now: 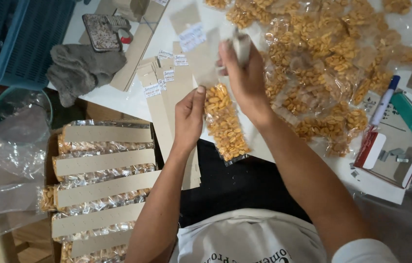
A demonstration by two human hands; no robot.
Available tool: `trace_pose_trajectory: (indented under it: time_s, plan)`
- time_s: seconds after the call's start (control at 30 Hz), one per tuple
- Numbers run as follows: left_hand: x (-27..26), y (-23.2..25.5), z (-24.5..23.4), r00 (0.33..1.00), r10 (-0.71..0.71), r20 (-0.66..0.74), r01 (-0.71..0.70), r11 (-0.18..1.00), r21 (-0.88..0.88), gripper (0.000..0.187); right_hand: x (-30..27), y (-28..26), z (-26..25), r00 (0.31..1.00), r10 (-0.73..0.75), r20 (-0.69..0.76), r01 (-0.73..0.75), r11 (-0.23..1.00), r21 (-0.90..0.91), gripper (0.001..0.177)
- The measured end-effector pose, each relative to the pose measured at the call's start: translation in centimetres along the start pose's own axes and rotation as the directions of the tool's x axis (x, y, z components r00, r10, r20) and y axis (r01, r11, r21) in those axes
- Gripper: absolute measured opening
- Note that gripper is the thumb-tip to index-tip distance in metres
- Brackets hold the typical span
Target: Stapling cardboard labels onto small plastic bags filled with snacks for packaging.
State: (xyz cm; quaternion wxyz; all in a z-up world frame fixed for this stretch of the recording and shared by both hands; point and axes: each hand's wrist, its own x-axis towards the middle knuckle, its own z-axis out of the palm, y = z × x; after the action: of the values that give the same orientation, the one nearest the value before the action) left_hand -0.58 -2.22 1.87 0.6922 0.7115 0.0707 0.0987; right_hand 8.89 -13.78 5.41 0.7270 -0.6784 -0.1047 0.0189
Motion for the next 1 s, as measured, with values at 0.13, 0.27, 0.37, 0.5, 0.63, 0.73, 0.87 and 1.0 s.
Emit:
trace_pose_trajectory:
  time_s: [0.13,0.27,0.37,0.5,0.63,0.73,0.87,1.0]
  plan:
    - [-0.2,0.8,0.4,0.999,0.022,0.032,-0.025,0.996,0.089,0.045,0.8,-1.0,1.6,0.963,0.265,-0.055,-0.262,0.964,0.054,0.053]
    - [-0.9,0.2,0.7,0.989,0.033,0.146,-0.056,0.987,0.152,0.048,0.3,-0.9,1.0,0.972,0.231,-0.045,-0.230,0.973,0.017,0.061]
    - [-0.8,-0.8,1.3,0.983,0.074,0.170,-0.100,0.983,0.151,0.047,0.9,0.9,-0.7,0.982,0.190,0.022,-0.191,0.979,0.069,0.057]
    - [0.6,-1.1,1.4,0.982,-0.186,0.030,0.184,0.982,0.041,0.068,-0.5,-1.2,-5.0,0.970,-0.048,0.240,0.097,0.975,-0.200,0.047]
    - [3.3,-3.2,0.6,0.885,-0.466,0.013,0.457,0.862,-0.218,0.074,-4.7,-1.2,-9.9,0.988,0.117,0.099,-0.051,0.859,-0.509,0.034]
    - [4.6,-5.4,0.3,0.826,-0.560,0.070,0.552,0.775,-0.308,0.038,-9.0,1.0,-13.0,0.980,0.195,0.046,-0.158,0.893,-0.421,0.022]
    - [5.7,-7.1,0.3,0.799,-0.600,0.038,0.577,0.749,-0.325,0.033,-14.5,4.9,-14.9,0.926,-0.130,0.355,0.319,0.771,-0.551,0.011]
    - [5.6,-6.3,0.2,0.771,-0.636,0.027,0.615,0.734,-0.287,0.048,-17.6,6.1,-14.1,0.770,-0.221,0.598,0.635,0.350,-0.688,0.049]
